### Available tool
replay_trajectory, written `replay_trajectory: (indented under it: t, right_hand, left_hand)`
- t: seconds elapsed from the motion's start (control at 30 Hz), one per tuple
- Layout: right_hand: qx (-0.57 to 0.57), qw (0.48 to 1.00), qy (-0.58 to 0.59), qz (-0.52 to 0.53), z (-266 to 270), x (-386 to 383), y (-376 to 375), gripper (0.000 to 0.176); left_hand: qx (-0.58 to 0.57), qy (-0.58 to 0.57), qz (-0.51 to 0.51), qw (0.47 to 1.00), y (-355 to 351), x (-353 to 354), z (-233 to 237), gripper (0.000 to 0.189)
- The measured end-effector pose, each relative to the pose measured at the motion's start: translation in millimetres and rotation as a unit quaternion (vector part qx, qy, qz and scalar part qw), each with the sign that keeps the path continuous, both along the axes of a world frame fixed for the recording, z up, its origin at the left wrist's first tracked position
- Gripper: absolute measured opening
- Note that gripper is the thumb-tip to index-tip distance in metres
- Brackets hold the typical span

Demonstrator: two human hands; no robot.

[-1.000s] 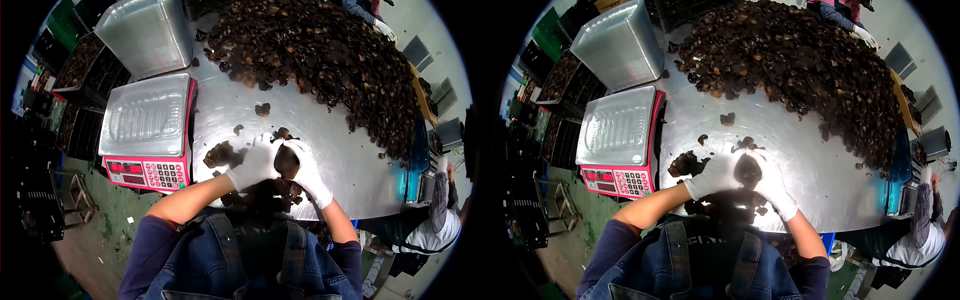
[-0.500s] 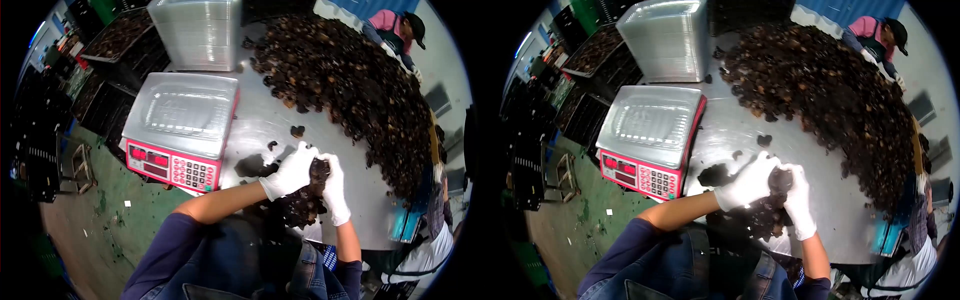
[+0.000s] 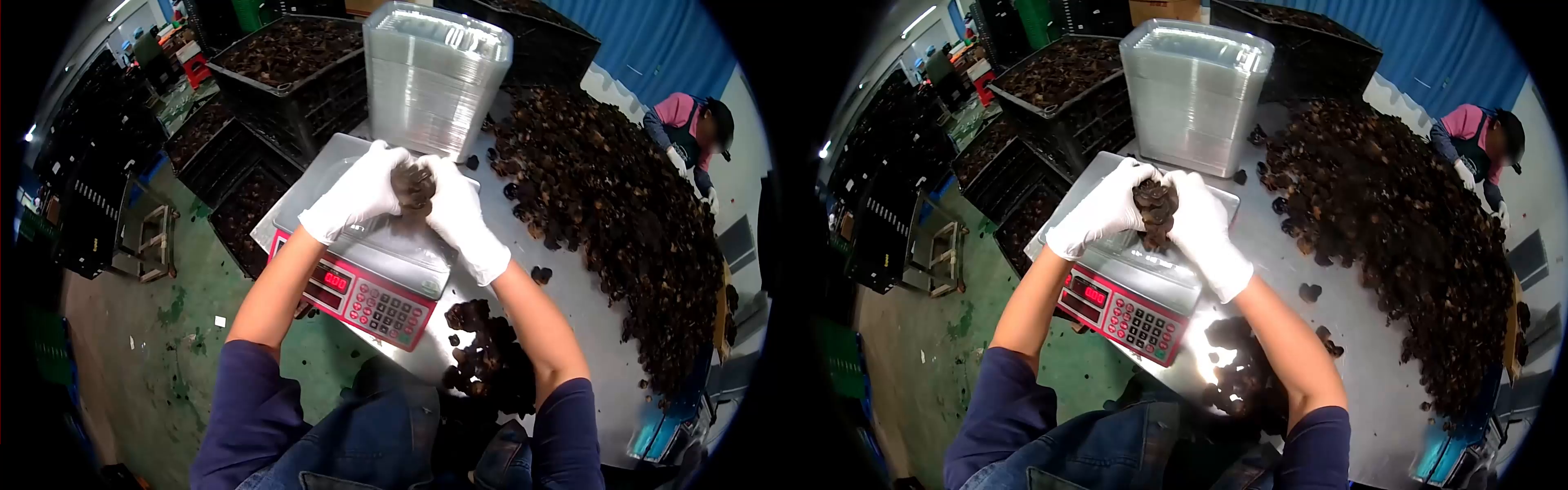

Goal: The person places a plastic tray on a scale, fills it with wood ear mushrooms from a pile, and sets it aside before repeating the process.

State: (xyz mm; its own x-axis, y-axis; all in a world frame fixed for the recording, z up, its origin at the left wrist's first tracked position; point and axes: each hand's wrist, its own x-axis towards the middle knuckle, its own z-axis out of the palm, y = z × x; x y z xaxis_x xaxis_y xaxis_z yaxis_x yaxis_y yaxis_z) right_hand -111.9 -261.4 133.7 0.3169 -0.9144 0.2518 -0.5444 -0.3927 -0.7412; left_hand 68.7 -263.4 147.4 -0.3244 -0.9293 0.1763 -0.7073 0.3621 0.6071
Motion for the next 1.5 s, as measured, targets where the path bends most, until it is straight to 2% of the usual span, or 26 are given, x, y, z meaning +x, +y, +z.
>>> replay_trajectory:
  t: [0.03,0.1,0.17,0.2,0.23,0.3,0.43,0.5,0.53,0.57,0.63,0.7,0.77,0.87,0.9,0.93,0.97,1.1,1.17,1.23,1.3,1.33,1.37,1.43,1.47,1.5]
  right_hand:
    - [0.009,1.000,-0.002,0.004,-14.8,6.7,-3.2,0.061]
    - [0.036,0.999,0.030,0.001,-19.9,14.0,-7.5,0.057]
    - [0.012,0.998,0.063,-0.012,-15.5,5.5,-0.2,0.052]
    - [0.022,0.998,0.059,-0.005,-9.6,-1.3,2.6,0.047]
    - [-0.045,0.998,0.031,0.017,-15.0,-12.1,5.0,0.046]
    - [0.010,1.000,0.021,0.015,-14.6,-17.7,3.6,0.051]
    - [0.014,0.998,-0.018,0.063,-26.5,-33.6,5.6,0.055]
    - [-0.057,0.986,-0.070,0.139,-25.6,-33.3,7.0,0.056]
    - [0.005,0.995,-0.054,0.086,-24.8,-27.0,14.7,0.052]
    - [0.004,0.995,-0.055,0.089,-22.6,-24.0,17.4,0.052]
    - [-0.046,0.989,0.090,0.108,-19.5,-21.1,21.4,0.050]
    - [-0.051,0.988,0.095,0.108,-18.6,-23.3,24.4,0.050]
    - [-0.051,0.994,0.052,0.082,-21.4,-31.7,20.5,0.050]
    - [-0.057,0.996,-0.061,0.035,-15.7,-44.9,16.2,0.036]
    - [-0.062,0.995,-0.073,0.019,-19.4,-52.3,12.6,0.034]
    - [-0.017,0.997,-0.071,-0.008,-11.1,-57.3,17.5,0.034]
    - [-0.050,0.996,-0.070,-0.006,-11.8,-64.6,15.6,0.032]
    - [-0.127,0.988,0.059,-0.067,-34.2,-123.9,14.0,0.033]
    - [-0.107,0.972,0.145,-0.150,-63.6,-164.9,18.9,0.036]
    - [-0.025,0.956,0.210,-0.202,-87.3,-206.7,29.0,0.045]
    - [0.056,0.946,0.241,-0.211,-105.3,-235.2,38.9,0.049]
    - [0.051,0.948,0.248,-0.193,-110.9,-241.9,48.2,0.050]
    - [0.046,0.955,0.243,-0.164,-111.0,-241.3,55.8,0.051]
    - [0.041,0.956,0.258,-0.133,-117.0,-236.4,69.6,0.053]
    - [0.025,0.948,0.290,-0.127,-118.3,-231.3,74.3,0.052]
    - [0.027,0.949,0.288,-0.127,-119.5,-228.9,78.9,0.052]
  left_hand:
    - [-0.025,-0.026,-0.003,0.999,-4.8,9.5,-11.6,0.059]
    - [0.060,-0.069,0.014,0.996,-0.2,13.4,-5.4,0.069]
    - [0.053,-0.060,0.011,0.997,3.5,20.6,-4.7,0.072]
    - [0.056,-0.057,0.014,0.997,5.3,22.7,-7.2,0.072]
    - [0.046,-0.050,0.018,0.998,7.3,24.3,-10.1,0.074]
    - [0.034,-0.041,0.021,0.998,10.8,26.7,-13.4,0.076]
    - [0.044,-0.054,0.049,0.996,16.5,33.2,-11.4,0.085]
    - [0.012,-0.050,0.038,0.998,19.0,41.8,-14.9,0.084]
    - [0.012,-0.051,0.041,0.998,21.3,45.1,-15.7,0.084]
    - [0.023,-0.039,0.035,0.998,24.0,47.7,-16.0,0.083]
    - [0.032,-0.030,0.030,0.999,27.0,54.6,-14.5,0.082]
    - [0.076,0.037,0.053,0.995,28.1,61.1,-12.8,0.077]
    - [0.048,0.021,0.083,0.995,18.2,65.0,-13.7,0.065]
    - [-0.007,0.149,0.018,0.989,-19.9,60.5,-6.8,0.038]
    - [0.050,0.166,0.016,0.985,-34.2,53.4,0.3,0.037]
    - [0.044,0.128,0.012,0.991,-51.5,49.2,0.8,0.035]
    - [0.036,0.090,0.009,0.995,-62.8,46.0,-0.2,0.034]
    - [-0.026,0.097,-0.027,0.995,-53.7,28.3,15.1,0.031]
    - [0.001,0.173,0.021,0.985,-25.0,17.6,21.9,0.029]
    - [-0.050,0.176,0.030,0.983,2.1,0.7,17.9,0.026]
    - [-0.114,0.128,-0.042,0.984,35.3,-26.3,14.4,0.024]
    - [-0.234,0.093,-0.146,0.957,52.8,-46.4,4.7,0.023]
    - [-0.135,0.169,-0.140,0.966,70.8,-68.8,-15.9,0.024]
    - [0.042,-0.019,-0.213,0.976,98.6,-105.5,-42.2,0.025]
    - [0.000,0.047,-0.260,0.964,104.5,-122.7,-67.6,0.025]
    - [-0.043,0.002,-0.247,0.968,109.4,-144.3,-91.1,0.027]
